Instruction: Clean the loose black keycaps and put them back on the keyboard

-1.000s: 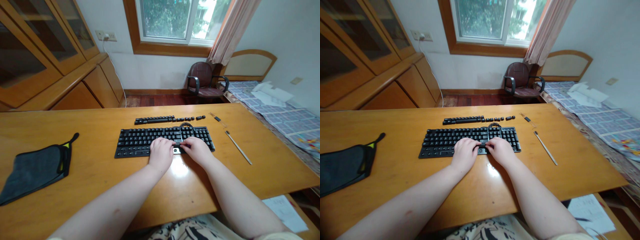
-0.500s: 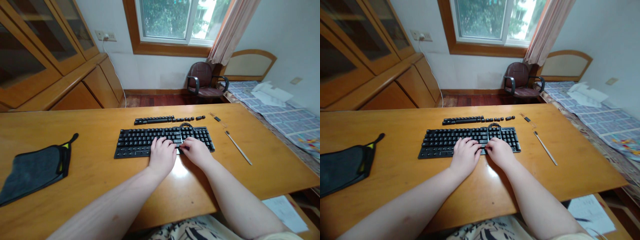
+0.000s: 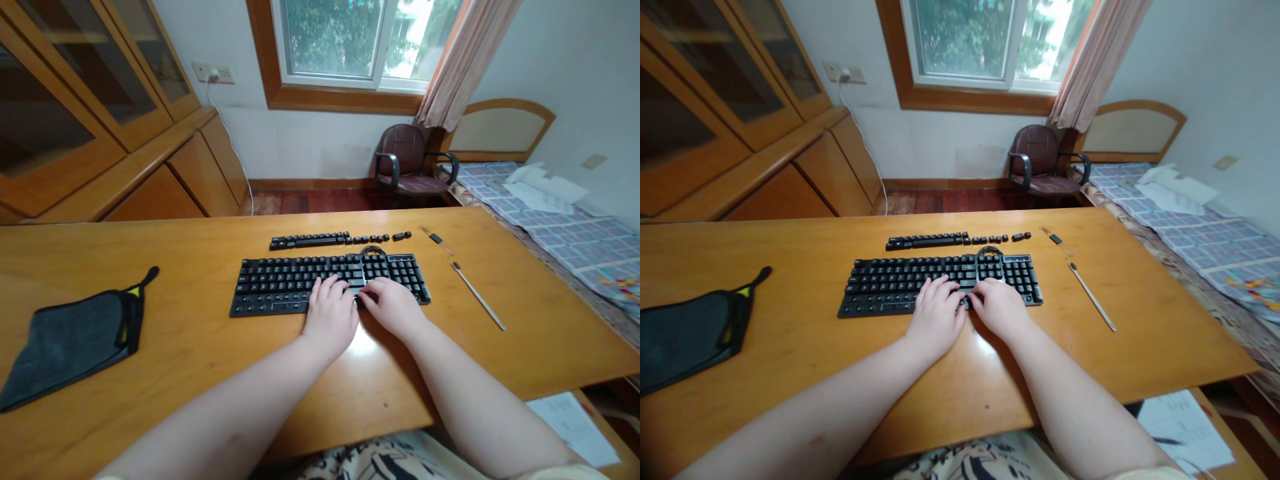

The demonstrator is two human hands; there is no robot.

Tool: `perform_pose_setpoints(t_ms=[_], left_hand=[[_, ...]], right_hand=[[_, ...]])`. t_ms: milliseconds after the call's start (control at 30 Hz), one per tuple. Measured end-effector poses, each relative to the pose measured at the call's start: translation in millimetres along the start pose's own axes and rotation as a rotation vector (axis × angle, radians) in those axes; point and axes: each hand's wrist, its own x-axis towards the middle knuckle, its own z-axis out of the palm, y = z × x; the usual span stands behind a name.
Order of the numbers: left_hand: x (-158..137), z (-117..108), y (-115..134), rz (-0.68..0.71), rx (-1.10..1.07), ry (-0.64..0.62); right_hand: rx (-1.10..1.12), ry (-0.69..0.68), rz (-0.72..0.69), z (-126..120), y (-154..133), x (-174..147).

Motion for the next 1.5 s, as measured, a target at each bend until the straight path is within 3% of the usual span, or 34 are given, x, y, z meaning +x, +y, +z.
perform_pose_setpoints(t_ms=[133, 433, 967, 1500], left_hand=[[2.8, -0.5, -3.2, -0.059, 0.035, 0.01], [1.5, 10.7, -4.0, -0.17, 0.217, -0.121], [-0.5, 6.4, -2.5, -0.076, 0.142, -0.074], [-1.4, 16.0, -6.6, -0.025, 0.13, -0.144]], right_hand=[[0.006, 0.027, -0.009, 0.6, 2.3, 0.3], [-0.003, -0.022, -0.068, 5.9, 0.1, 0.8], [-0.025, -0.119, 0.019, -12.2, 12.6, 2.8], [-0.018, -0.048, 0.024, -10.8, 11.8, 4.1]])
